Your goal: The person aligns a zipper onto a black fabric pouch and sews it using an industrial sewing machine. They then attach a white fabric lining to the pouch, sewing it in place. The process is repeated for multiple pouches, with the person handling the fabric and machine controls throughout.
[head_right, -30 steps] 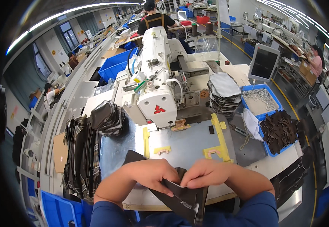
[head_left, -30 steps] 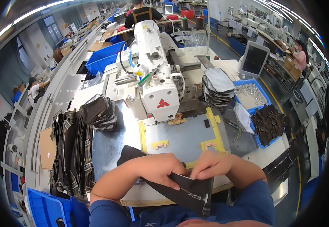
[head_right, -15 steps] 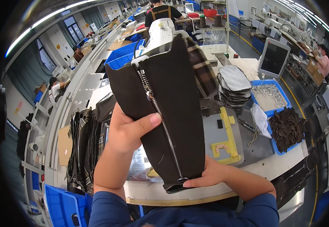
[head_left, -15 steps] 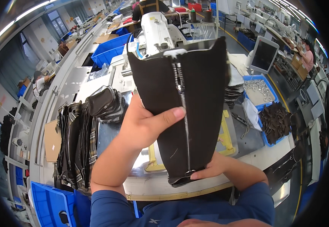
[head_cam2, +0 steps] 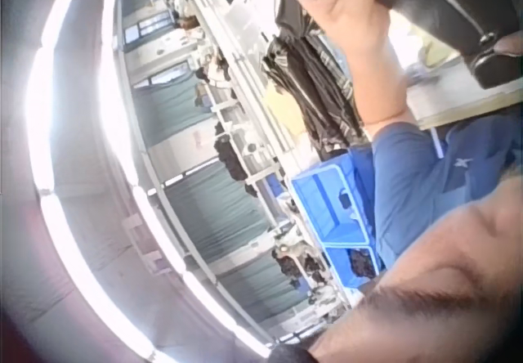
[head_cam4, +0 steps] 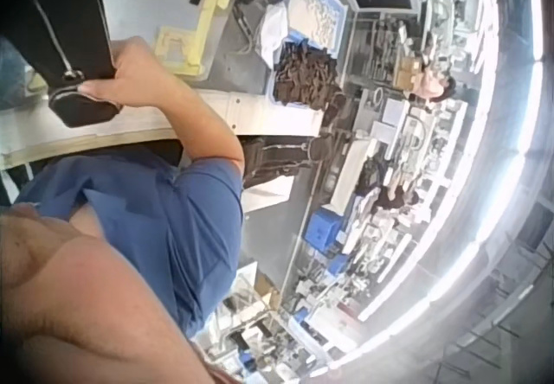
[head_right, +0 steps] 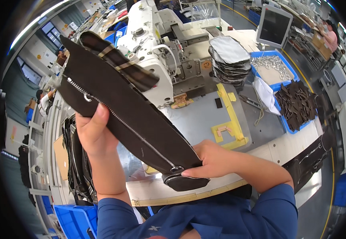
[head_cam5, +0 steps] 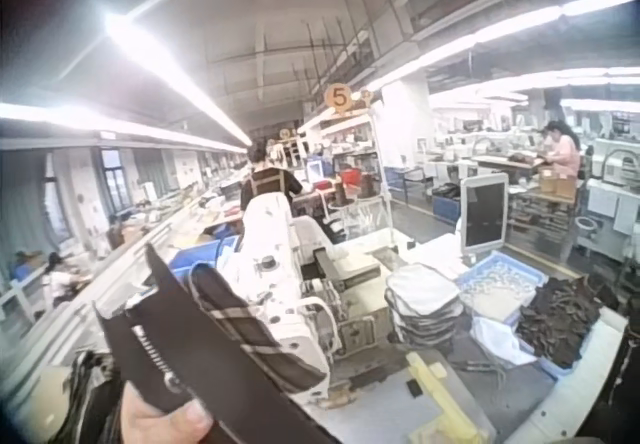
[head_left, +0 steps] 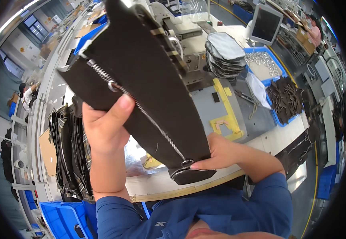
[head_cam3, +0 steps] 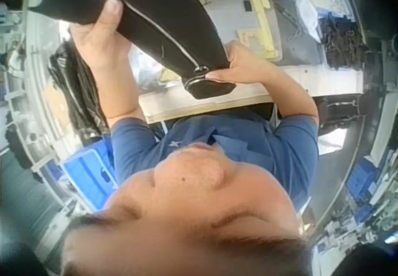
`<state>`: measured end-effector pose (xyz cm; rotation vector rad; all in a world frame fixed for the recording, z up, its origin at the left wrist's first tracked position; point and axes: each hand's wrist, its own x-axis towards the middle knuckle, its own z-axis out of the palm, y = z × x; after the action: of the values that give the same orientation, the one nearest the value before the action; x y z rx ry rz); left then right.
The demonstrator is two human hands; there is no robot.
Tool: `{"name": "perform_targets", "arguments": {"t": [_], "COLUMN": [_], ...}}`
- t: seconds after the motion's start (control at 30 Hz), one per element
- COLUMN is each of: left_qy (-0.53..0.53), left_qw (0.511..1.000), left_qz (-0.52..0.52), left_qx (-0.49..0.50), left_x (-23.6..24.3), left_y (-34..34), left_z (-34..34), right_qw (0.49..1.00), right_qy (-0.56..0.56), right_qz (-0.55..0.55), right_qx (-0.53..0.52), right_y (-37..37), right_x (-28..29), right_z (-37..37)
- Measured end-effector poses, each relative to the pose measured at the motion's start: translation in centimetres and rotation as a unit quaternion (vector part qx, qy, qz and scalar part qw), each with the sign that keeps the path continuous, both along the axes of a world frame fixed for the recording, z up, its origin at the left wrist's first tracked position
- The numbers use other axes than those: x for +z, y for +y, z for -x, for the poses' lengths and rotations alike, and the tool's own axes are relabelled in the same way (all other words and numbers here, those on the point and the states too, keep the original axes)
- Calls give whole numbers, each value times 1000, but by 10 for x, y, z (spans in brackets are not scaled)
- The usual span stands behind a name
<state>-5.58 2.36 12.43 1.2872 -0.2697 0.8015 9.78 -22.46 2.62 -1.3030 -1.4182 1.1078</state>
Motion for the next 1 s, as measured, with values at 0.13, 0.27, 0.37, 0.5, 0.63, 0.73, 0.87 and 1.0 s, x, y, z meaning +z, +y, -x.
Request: {"name": "perform_targets", "arguments": {"t": [0.13, 0.27, 0.37, 0.5, 0.63, 0.73, 0.87, 1.0], "left_qy": [16, 107, 117, 164, 241, 270, 246, 308], "left_qw": [999, 993, 989, 981, 970, 961, 968, 951], "left_qz": [12, 47, 86, 108, 34, -41, -31, 1], "left_qx": [34, 30, 28, 6, 22, 34, 38, 37], "left_x": [-1, -19, -33, -60, -88, -88, -83, -92], "left_y": [2, 4, -1, 4, 0, -8, -14, -15], "left_z": [-5, -16, -24, -28, -25, -23, -21, -21], "right_qw": [1000, 993, 982, 988, 985, 976, 973, 959], "right_qy": [12, 85, 115, 15, -66, 122, 134, 127], "right_qz": [26, 71, 134, 131, 154, 10, -98, -140], "right_qx": [13, 46, 64, 75, -38, -180, -160, -210], "right_y": [1, 4, 3, 2, 32, 66, 89, 90], "right_x": [-15, -29, -45, -55, -12, -6, 14, 8], "right_z": [9, 17, 21, 12, -23, -48, -48, -42]}}
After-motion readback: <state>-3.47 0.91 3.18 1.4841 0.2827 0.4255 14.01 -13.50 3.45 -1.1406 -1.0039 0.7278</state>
